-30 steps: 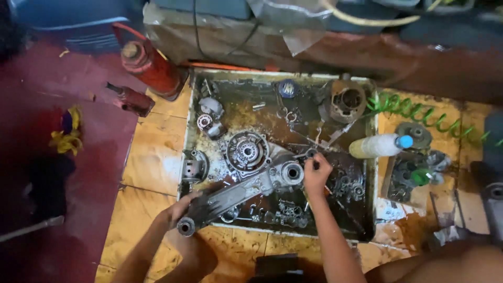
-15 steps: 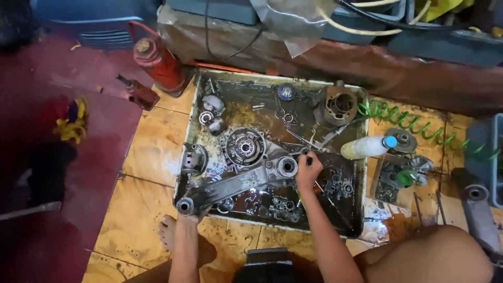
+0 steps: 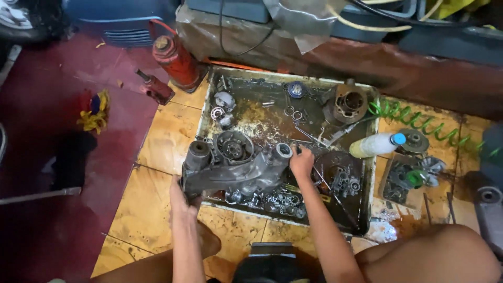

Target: Cleaning greasy motorcycle transmission and engine components using a brush and cleaning fluid in a metal tray.

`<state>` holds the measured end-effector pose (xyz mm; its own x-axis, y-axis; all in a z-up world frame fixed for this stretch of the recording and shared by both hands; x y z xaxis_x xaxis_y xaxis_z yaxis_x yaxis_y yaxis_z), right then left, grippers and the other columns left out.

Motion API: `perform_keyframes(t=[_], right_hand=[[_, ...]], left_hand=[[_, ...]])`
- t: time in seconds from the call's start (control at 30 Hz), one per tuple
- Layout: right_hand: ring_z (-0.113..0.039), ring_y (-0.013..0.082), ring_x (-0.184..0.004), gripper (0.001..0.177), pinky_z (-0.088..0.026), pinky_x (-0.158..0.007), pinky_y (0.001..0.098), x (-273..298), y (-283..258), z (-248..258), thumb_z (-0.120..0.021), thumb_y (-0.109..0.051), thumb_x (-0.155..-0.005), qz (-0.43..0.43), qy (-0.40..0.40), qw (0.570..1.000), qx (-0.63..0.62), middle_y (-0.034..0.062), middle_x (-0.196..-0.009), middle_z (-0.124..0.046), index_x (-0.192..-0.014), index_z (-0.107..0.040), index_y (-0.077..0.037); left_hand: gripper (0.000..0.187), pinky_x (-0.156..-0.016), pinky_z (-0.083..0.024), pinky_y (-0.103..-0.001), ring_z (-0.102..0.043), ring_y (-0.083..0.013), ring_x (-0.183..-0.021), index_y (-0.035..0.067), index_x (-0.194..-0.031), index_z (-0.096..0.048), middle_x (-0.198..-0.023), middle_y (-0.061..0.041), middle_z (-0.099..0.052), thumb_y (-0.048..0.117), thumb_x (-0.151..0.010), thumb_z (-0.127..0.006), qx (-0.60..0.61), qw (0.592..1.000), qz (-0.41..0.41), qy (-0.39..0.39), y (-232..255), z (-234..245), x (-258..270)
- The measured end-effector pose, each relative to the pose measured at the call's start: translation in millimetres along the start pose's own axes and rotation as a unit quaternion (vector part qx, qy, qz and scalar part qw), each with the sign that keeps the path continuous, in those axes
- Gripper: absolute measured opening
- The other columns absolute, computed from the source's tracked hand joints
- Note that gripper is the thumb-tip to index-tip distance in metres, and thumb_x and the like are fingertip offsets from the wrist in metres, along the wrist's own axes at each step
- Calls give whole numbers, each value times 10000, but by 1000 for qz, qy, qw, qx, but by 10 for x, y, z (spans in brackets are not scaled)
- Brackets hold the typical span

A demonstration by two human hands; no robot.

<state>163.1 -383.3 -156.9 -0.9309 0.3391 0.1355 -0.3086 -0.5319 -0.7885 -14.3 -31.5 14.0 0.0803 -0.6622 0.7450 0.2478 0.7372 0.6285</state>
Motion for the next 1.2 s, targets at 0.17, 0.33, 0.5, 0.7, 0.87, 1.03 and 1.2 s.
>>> perform_keyframes(t=[0.17, 0.33, 0.5, 0.7, 0.87, 1.03, 1.2], right_hand=[[-725, 415, -959, 280, -581, -829, 523, -80, -47, -19, -652, -174, -1021, -10, -41, 999, 16, 262, -949, -744, -1061, -732, 91], [-752, 344, -949, 255, -581, -799, 476, -383, 38, 70, -682, -267, -969, -10, -116, 986, 117, 164, -922, -780, -1064, -790, -56], [-661, 398, -1178, 366, -504, -1020, 522, -491, -51, 17, -576, -367, -1019, 17, -218, 973, 70, 176, -1150, -751, -1078, -765, -59], [-702, 301, -987, 371, -537, -873, 456, -662, 290, -244, -588, -502, -994, -36, -201, 978, 50, 53, -935, -732, -954, -745, -169], [-683, 322, -1024, 309, -531, -910, 472, -636, 183, -283, -610, -441, -991, -29, -233, 972, -13, 110, -1020, -721, -1108, -733, -183], [-649, 339, -1168, 351, -524, -1004, 455, -596, -12, -161, -676, -312, -971, 2, -228, 971, -74, 237, -1200, -707, -1259, -721, -116], [-645, 379, -1237, 462, -504, -1058, 525, -194, -585, 482, -538, -375, -1044, 15, -262, 959, 111, 231, -1264, -708, -1295, -702, -22]], left_hand=[[392, -690, -608, -399, -738, -258, -825, 53, -1007, -680, -926, -127, -696, 396, -821, -722, -18, 993, -13, -115, -124, -86, -132], [452, -1138, -239, -489, -635, -360, -1159, 182, -975, -711, -1052, -98, -723, 567, -753, -631, -174, 973, -145, -50, -21, -270, -154], [785, -1117, -418, -552, -525, -446, -1335, 95, -1309, -660, -1328, -241, -641, 720, -879, -458, -365, 869, -290, -169, 626, -503, 656], [709, -1229, -279, -521, -437, -413, -1421, 99, -1426, -584, -1459, -214, -555, 610, -1007, -327, -360, 821, -384, -221, 704, -909, 627], [721, -1193, -307, -535, -475, -454, -1368, 90, -1313, -625, -1348, -240, -606, 680, -933, -465, -385, 768, -428, -282, 972, -1122, 1288], [641, -936, -497, -439, -671, -336, -1075, 172, -1035, -651, -960, -130, -697, 603, -612, -865, -414, 743, -460, -255, 908, -1387, 986], [584, -942, -536, -493, -675, -362, -1157, 119, -1142, -691, -1088, -174, -738, 454, -686, -833, -452, 711, -465, -274, 789, -1344, 1100]])
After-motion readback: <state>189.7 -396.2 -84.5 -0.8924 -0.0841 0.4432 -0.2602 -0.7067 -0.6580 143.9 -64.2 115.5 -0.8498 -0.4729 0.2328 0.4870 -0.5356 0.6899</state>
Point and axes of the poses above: each hand's wrist, its own x-axis away from the middle knuckle, its own z-axis out of the back of the hand, y = z × x, the point moved 7 cm from there along -x, towards the middle knuckle
